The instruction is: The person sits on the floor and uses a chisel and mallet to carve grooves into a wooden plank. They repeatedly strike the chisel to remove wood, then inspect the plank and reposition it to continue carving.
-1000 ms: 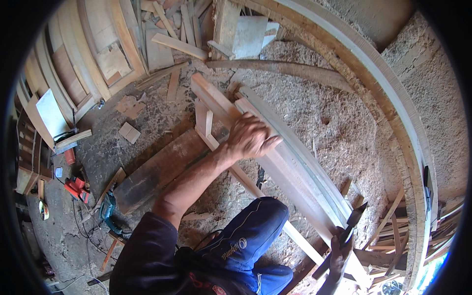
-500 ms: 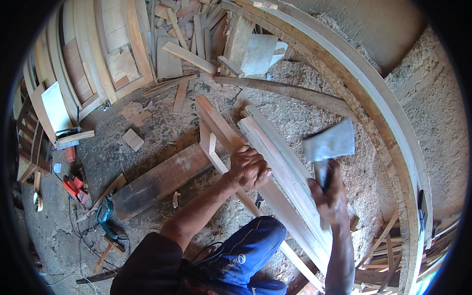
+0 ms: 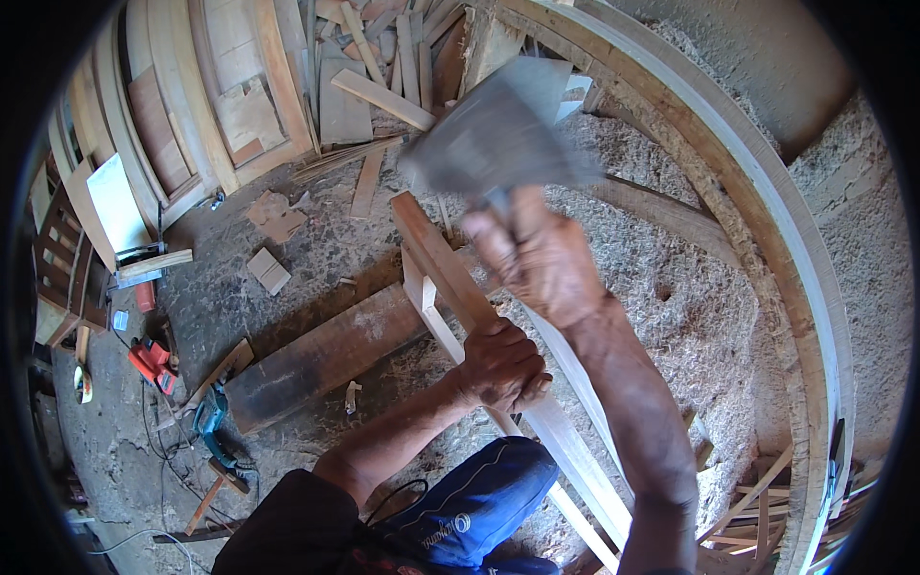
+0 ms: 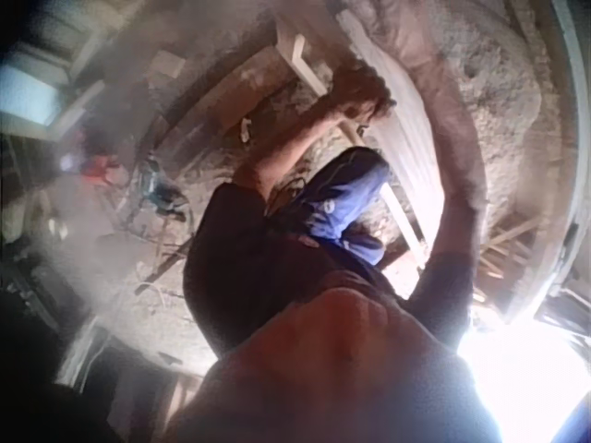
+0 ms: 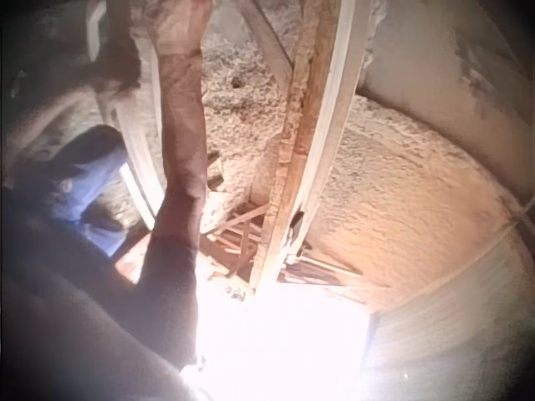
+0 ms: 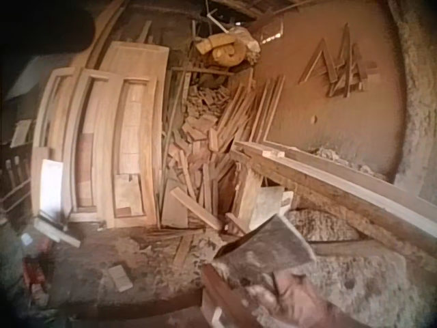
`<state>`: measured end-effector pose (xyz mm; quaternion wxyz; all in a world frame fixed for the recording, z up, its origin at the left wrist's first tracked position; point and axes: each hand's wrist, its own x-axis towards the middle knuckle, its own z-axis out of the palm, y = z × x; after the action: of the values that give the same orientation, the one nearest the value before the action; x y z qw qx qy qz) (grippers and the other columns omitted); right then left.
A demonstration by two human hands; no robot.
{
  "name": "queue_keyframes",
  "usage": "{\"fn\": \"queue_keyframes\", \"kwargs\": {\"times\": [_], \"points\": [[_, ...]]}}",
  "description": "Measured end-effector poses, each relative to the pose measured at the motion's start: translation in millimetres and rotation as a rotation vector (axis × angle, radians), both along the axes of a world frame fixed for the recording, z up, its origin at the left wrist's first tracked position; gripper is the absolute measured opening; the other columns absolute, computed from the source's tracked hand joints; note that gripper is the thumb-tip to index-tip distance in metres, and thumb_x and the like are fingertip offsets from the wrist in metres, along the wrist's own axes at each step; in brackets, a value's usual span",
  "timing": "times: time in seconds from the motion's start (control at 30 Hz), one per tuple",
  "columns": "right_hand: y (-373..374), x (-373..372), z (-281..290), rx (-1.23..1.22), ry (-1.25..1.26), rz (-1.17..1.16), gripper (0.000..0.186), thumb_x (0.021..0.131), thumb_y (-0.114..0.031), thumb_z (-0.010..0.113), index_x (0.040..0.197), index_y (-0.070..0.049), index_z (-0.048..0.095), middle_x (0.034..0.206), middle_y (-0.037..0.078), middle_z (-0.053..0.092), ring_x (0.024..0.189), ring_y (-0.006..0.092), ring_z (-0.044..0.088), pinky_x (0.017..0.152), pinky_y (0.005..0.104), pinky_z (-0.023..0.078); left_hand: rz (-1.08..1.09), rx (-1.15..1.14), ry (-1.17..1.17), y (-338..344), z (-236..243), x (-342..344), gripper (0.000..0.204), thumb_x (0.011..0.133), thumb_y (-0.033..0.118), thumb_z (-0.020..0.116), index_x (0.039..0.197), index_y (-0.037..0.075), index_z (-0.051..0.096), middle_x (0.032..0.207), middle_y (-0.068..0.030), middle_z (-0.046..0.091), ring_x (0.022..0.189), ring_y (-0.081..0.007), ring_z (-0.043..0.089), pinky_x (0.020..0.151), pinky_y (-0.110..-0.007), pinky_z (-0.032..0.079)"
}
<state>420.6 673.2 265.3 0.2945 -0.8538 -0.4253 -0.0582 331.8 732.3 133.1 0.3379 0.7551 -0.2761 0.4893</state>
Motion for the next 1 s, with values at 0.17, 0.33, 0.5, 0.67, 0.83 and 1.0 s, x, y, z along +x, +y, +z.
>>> {"fn": "queue_keyframes", "kwargs": {"times": [0.17, 0.33, 0.5, 0.67, 0.83, 1.0], "points": [[0, 11, -43, -0.545, -0.289, 0.034, 0.039, 0.107, -0.047, 0.046, 0.110, -0.008, 0.048, 0.064, 0.012, 0.063, 0.060, 0.0252, 0.071, 0.050, 0.0396, 0.058, 0.017, 0.090, 0.102, 0, -5, -5, 0.025, 0.082, 0.027, 0.065, 0.060, 0.019, 0.057, 0.060, 0.0029, 0.056, 0.058, -0.0154, 0.053, 0.067, -0.034, 0.040], [8, -9, -1, -0.331, -0.234, 0.040, 0.038, 0.106, -0.046, 0.051, 0.107, -0.008, 0.047, 0.066, 0.010, 0.065, 0.055, 0.0222, 0.069, 0.042, 0.0348, 0.056, 0.024, 0.004, 0.030, 4, -8, -3, 0.032, 0.090, 0.025, 0.062, 0.062, 0.018, 0.048, 0.059, 0.0013, 0.043, 0.057, -0.0171, 0.045, 0.067, -0.036, 0.037], [12, 2, -6, -0.001, -0.090, 0.010, 0.034, 0.106, -0.040, 0.054, 0.113, -0.007, 0.053, 0.073, 0.010, 0.068, 0.054, 0.0212, 0.067, 0.045, 0.0315, 0.055, -0.016, -0.001, 0.038, -1, -11, -2, 0.032, 0.089, 0.026, 0.064, 0.063, 0.017, 0.048, 0.060, 0.0009, 0.044, 0.058, -0.0178, 0.045, 0.067, -0.036, 0.037], [9, 16, -47, -0.586, -0.176, -0.071, 0.040, 0.104, -0.041, 0.055, 0.119, -0.004, 0.052, 0.071, 0.017, 0.068, 0.063, 0.0305, 0.072, 0.054, 0.0409, 0.060, -0.007, -0.013, 0.089, -5, -13, 1, 0.028, 0.087, 0.026, 0.065, 0.064, 0.017, 0.052, 0.062, 0.0004, 0.047, 0.058, -0.0179, 0.048, 0.067, -0.037, 0.038], [-8, 5, -12, -0.553, -0.203, -0.085, 0.046, 0.104, -0.051, 0.051, 0.118, -0.006, 0.049, 0.065, 0.014, 0.066, 0.060, 0.0289, 0.073, 0.051, 0.0397, 0.060, 0.005, -0.005, 0.032, -6, -11, 5, 0.029, 0.089, 0.025, 0.062, 0.064, 0.017, 0.051, 0.060, 0.0001, 0.045, 0.056, -0.0176, 0.045, 0.064, -0.037, 0.037], [14, -9, 26, -0.044, -0.217, -0.063, 0.051, 0.106, -0.055, 0.045, 0.110, -0.004, 0.051, 0.059, 0.011, 0.062, 0.047, 0.0230, 0.064, 0.040, 0.0367, 0.053, 0.023, -0.015, 0.031, 1, -14, 0, 0.029, 0.088, 0.024, 0.062, 0.062, 0.017, 0.050, 0.059, 0.0010, 0.044, 0.055, -0.0171, 0.044, 0.062, -0.037, 0.036]]}}
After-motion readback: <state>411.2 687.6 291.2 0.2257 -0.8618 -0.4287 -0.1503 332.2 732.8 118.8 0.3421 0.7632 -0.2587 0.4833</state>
